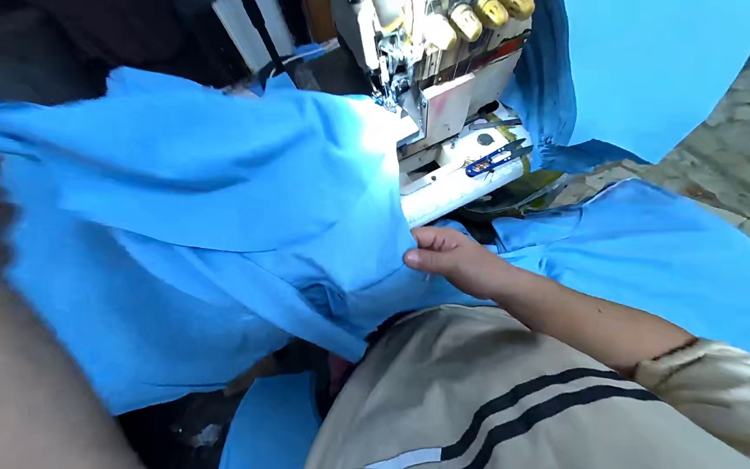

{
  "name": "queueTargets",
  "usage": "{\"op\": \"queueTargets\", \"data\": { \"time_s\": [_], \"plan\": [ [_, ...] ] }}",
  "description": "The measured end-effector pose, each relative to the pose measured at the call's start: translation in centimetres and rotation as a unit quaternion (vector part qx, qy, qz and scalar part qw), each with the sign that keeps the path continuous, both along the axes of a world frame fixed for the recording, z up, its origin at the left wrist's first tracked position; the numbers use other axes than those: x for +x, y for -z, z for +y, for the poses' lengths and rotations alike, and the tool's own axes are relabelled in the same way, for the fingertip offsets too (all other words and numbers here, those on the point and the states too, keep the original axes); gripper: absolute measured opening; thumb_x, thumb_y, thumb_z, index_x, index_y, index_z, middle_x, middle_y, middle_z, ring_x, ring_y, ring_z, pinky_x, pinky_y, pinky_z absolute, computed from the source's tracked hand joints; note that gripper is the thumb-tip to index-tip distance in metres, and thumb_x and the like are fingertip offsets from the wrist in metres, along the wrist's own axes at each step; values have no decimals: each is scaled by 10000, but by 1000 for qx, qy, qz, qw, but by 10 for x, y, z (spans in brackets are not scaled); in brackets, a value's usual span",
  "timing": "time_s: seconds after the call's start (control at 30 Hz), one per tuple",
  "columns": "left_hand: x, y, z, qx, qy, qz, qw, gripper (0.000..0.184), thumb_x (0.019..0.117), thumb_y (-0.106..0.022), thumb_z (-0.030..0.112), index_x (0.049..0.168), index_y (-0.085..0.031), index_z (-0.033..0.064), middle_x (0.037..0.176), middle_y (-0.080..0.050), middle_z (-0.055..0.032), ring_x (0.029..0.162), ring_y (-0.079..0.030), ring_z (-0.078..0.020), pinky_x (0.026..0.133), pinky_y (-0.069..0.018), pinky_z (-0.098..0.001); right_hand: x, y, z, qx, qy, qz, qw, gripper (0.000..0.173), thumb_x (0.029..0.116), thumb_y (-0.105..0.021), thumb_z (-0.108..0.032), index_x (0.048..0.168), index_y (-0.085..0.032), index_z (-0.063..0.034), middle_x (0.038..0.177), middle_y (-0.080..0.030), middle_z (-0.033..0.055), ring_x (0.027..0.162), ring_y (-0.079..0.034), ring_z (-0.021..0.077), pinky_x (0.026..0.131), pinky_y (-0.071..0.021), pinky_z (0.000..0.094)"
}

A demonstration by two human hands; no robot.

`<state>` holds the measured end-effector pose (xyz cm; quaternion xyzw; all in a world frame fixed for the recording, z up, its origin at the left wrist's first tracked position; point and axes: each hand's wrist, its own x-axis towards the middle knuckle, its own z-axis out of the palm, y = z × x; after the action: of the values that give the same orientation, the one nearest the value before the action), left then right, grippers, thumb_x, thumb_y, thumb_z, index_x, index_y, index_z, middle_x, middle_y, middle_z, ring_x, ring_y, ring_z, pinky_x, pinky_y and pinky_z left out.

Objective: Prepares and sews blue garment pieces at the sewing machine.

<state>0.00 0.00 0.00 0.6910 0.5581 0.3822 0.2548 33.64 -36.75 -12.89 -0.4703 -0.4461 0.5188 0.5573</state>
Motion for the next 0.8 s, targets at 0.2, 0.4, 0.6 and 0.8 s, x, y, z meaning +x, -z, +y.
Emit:
{"op": "queueTargets", "data": {
  "time_s": [0.2, 0.4, 0.6, 0.8],
  "plan": [
    [95, 66, -132, 254, 294, 182, 903, 380, 1010, -493, 186, 1048, -637, -164, 1109, -648, -361, 1069, -638, -481, 950, -496, -584, 15, 40, -26, -181, 31, -85, 979, 173, 1053, -525, -167, 999, -641, -50, 792, -626, -57, 663, -570, -21, 627, -484, 170],
    [109, 148, -135, 258, 414, 311, 816, 139, 910, -671, 70, 972, -747, -28, 1033, -688, -260, 1075, -635, -498, 898, -453, -688, 46, 58, -20, -205, -12, -181, 962, 234, 1077, -497, -192, 997, -633, -19, 763, -588, -27, 640, -542, 2, 627, -464, 191],
    [115, 86, -136, 55, 291, 109, 949, 253, 1030, -456, 120, 978, -629, -58, 851, -604, -93, 784, -573, -135, 750, -490, -356, 79, 38, 24, -126, 59, -261, 955, 286, 1037, -577, -189, 1090, -685, 71, 987, -689, 165, 895, -639, 187, 871, -520, 396],
    [151, 11, -160, -144, 239, -271, 921, 296, 1092, -352, 235, 940, -606, 231, 796, -692, 98, 744, -686, -12, 680, -597, -217, 58, 27, 93, -44, 114, 86, 989, 146, 1057, -524, -142, 1052, -591, -13, 819, -640, 14, 682, -600, 46, 639, -512, 227]
  ]
}}
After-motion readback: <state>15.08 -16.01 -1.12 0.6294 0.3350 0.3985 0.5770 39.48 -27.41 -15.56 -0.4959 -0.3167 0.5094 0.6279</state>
